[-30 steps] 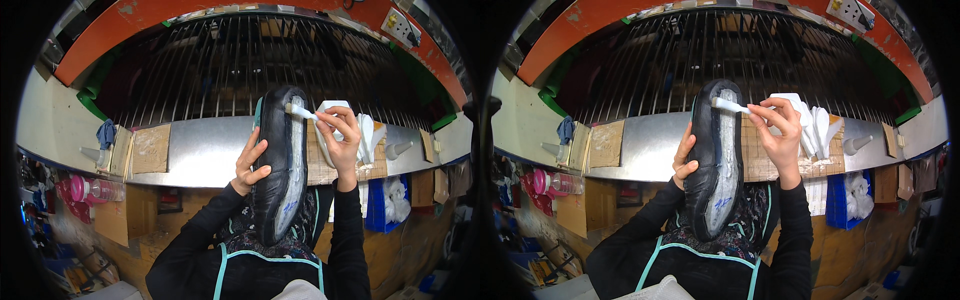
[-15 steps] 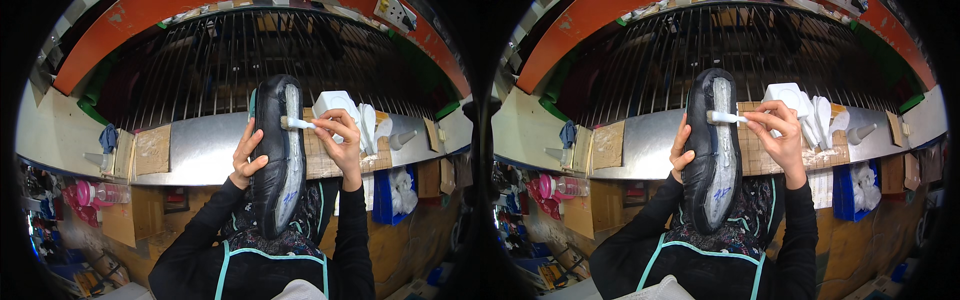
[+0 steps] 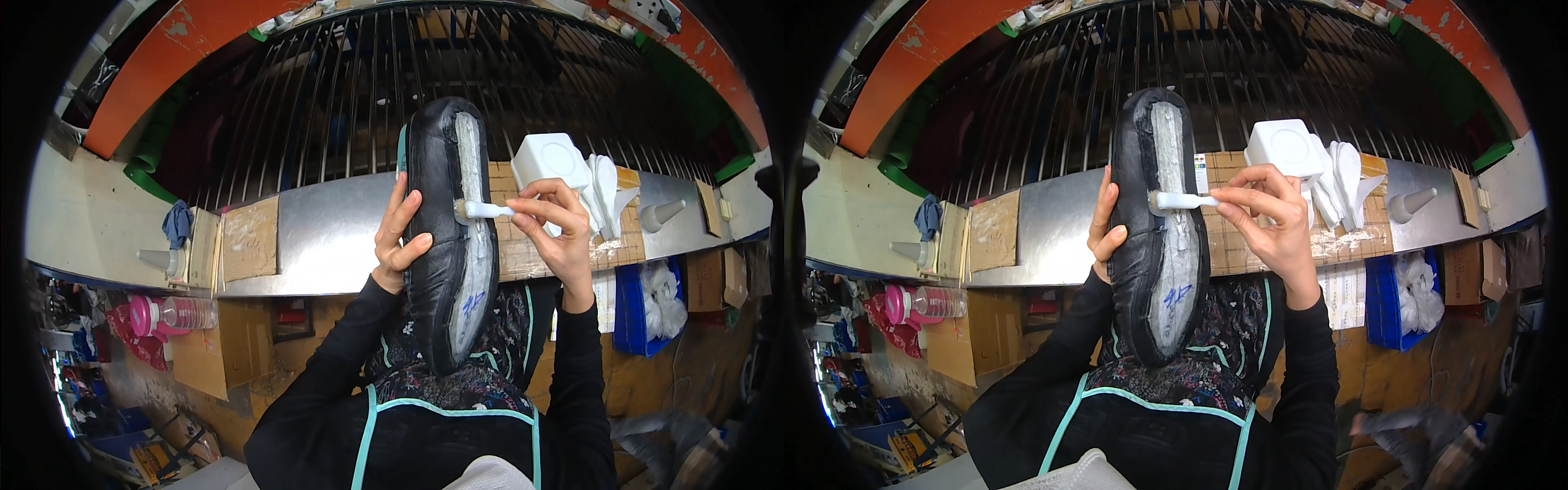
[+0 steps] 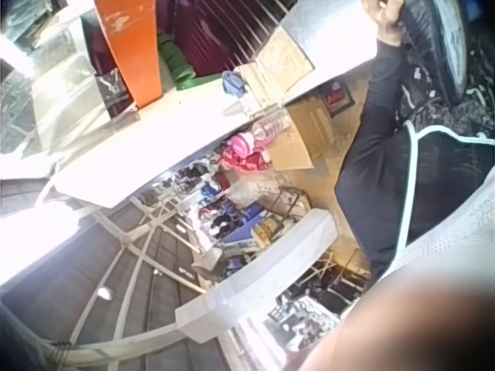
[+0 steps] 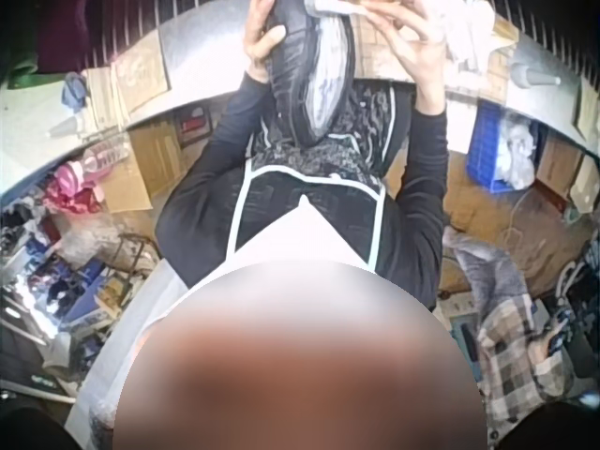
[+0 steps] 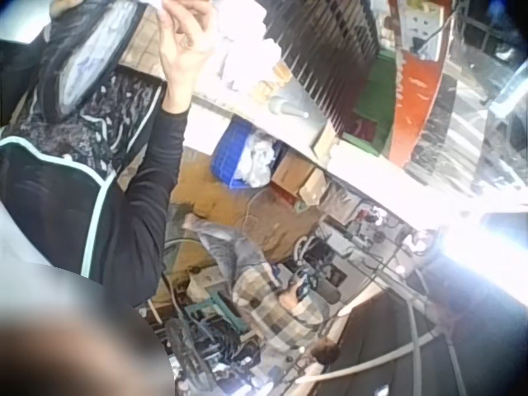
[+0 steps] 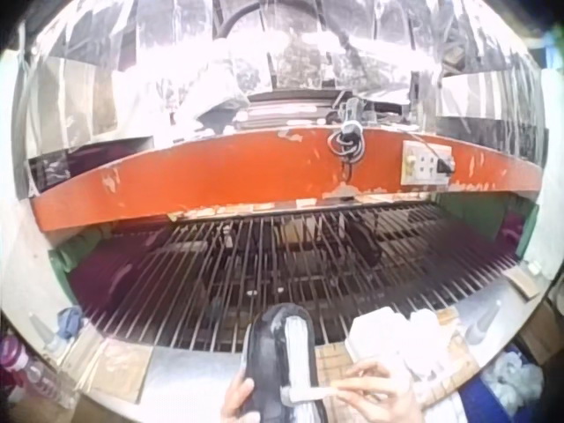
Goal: The person holds a black shoe and uses a small brush to apply a white adhesive to the sole. The person repeatedly dips the brush into a container and spreads the adhesive along the sole's edge and surface. The shoe is rotated to access different areas, and the process continues until the clip ends.
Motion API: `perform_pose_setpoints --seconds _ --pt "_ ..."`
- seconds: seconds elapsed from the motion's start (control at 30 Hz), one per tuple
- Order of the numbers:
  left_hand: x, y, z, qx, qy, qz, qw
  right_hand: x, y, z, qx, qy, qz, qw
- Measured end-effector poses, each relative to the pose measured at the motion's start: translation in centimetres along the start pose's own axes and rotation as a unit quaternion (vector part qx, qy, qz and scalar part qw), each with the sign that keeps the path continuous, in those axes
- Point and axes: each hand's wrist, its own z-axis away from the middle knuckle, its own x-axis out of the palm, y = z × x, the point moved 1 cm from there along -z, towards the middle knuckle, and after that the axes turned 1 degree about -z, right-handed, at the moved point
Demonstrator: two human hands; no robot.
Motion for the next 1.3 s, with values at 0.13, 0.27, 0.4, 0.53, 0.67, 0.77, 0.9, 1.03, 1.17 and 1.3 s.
perform_pose_setpoints --seconds 0.13,0.27,0.4,0.53,0.67,0.77,0.9,1.03,1.17,1.3 --pt "-0.1 -0.3 -0.1 0.032 0.014 -0.029 0.999 -0.3 -0.3 0.2 -0.026 -0.045 0.042 0.998" --pt "-0.2 -0.4 0.1 -0.021 0.018 -0.01 1.0 -0.2 -0.5 0.4 -0.032 -0.055 0.04 0.997" --pt "0.0 -1.0 -0.4 0.075 0.05 -0.044 0.995 0.1 -0.7 0.7 0.004 -0.049 0.02 0.999" --pt "-0.6 -0.9 -0.5 0.054 0.037 -0.046 0.997 0.2 -0.9 0.8 -0.024 -0.046 0.057 0.997" --pt "-0.8 -1.2 -0.9 0.093 0.035 -0.08 0.992 0.3 -1.0 0.9 -0.028 -0.04 0.059 0.997" --pt "-1.0 -1.3 -1.0 0.099 0.03 -0.092 0.99 0.2 -1.3 0.9 -0.038 -0.042 0.068 0.996" --pt "-1.1 -1.1 -1.1 0.088 0.025 -0.089 0.992 0.1 -1.8 1.0 -0.059 -0.046 0.097 0.993" --pt "-0.9 -0.8 -1.3 0.07 0.042 -0.072 0.994 0.1 -2.3 1.0 -0.084 -0.048 0.115 0.989" --pt "-0.8 -0.6 -1.5 0.05 0.042 -0.069 0.995 0.0 -2.8 1.0 -0.099 -0.053 0.12 0.986" --pt "-0.9 -0.7 -1.8 0.07 0.045 -0.08 0.993 0.1 -3.2 1.1 -0.105 -0.052 0.116 0.986"
